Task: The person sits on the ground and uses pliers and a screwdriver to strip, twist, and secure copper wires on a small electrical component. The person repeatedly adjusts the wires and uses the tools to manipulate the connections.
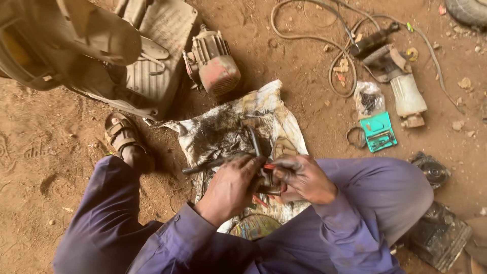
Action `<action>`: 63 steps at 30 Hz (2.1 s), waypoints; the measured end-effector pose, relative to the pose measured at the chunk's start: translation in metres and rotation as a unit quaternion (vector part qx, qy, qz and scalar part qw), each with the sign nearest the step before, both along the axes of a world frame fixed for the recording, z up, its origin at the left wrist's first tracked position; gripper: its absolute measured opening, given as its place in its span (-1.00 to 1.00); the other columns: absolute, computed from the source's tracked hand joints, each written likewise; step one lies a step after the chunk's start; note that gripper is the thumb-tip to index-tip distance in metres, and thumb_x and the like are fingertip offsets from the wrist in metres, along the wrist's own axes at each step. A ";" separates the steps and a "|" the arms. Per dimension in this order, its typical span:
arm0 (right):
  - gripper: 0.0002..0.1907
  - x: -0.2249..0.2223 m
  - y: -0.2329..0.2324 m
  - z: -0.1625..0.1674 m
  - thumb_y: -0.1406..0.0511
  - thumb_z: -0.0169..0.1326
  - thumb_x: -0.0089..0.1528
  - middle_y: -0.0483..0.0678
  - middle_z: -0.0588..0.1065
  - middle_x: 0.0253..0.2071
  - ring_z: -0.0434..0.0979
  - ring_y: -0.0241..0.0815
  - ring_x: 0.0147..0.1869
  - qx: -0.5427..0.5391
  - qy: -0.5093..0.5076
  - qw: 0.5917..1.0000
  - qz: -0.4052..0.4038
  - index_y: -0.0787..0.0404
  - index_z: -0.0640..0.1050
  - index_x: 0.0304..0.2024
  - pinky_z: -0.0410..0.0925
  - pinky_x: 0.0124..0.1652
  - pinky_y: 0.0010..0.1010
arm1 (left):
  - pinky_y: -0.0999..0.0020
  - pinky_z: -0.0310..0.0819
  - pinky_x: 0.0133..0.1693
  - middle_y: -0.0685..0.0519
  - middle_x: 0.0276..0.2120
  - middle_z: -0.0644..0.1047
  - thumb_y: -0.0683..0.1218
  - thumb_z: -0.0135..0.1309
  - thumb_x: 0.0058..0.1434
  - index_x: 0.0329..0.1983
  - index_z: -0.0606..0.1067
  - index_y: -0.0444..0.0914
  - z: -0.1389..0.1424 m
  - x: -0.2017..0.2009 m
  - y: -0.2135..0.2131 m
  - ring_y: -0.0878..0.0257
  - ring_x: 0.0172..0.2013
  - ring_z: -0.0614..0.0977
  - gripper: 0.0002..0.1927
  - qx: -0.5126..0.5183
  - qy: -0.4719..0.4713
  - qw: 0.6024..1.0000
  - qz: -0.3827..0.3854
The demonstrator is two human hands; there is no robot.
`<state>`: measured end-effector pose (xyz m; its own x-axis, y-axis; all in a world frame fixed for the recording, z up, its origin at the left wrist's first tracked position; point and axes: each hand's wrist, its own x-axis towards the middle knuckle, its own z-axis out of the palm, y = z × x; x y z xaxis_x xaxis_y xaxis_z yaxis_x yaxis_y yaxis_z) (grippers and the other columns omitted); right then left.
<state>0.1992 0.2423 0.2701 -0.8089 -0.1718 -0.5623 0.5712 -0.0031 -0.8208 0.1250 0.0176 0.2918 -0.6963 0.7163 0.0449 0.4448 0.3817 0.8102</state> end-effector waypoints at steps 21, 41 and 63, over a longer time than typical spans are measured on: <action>-0.77 0.014 -0.029 -0.008 0.51 0.12 0.26 0.07 0.62 -0.16 0.63 -0.17 -0.11 -0.223 0.039 0.952 -0.205 0.46 0.56 -0.02 0.49 -0.11 -0.32 | 0.43 0.57 -0.38 0.00 -0.30 0.59 -0.19 -0.21 0.46 0.25 0.38 -0.37 -0.032 0.015 -0.001 0.37 -0.41 0.58 -0.65 0.154 -0.467 0.853 0.176; -0.84 0.008 -0.025 0.008 0.40 0.14 0.25 -0.13 0.50 -0.51 0.31 -0.44 -0.64 -0.036 0.009 0.987 -0.155 0.34 0.63 -0.14 0.17 -0.61 -0.53 | 0.22 0.49 -0.48 -0.09 -0.51 0.61 -0.25 -0.12 0.34 0.26 0.40 -0.29 -0.018 0.014 0.002 0.18 -0.53 0.67 -0.59 0.010 -0.217 0.961 0.169; -0.81 0.011 -0.027 -0.017 0.44 0.19 0.27 0.03 0.63 -0.34 0.40 -0.26 -0.53 0.029 -0.009 0.992 -0.121 0.37 0.62 -0.06 0.25 -0.54 -0.44 | 0.25 0.63 -0.48 -0.11 -0.42 0.68 -0.25 -0.12 0.37 0.24 0.36 -0.27 -0.028 0.017 0.002 0.17 -0.47 0.77 -0.64 -0.001 -0.191 0.961 0.202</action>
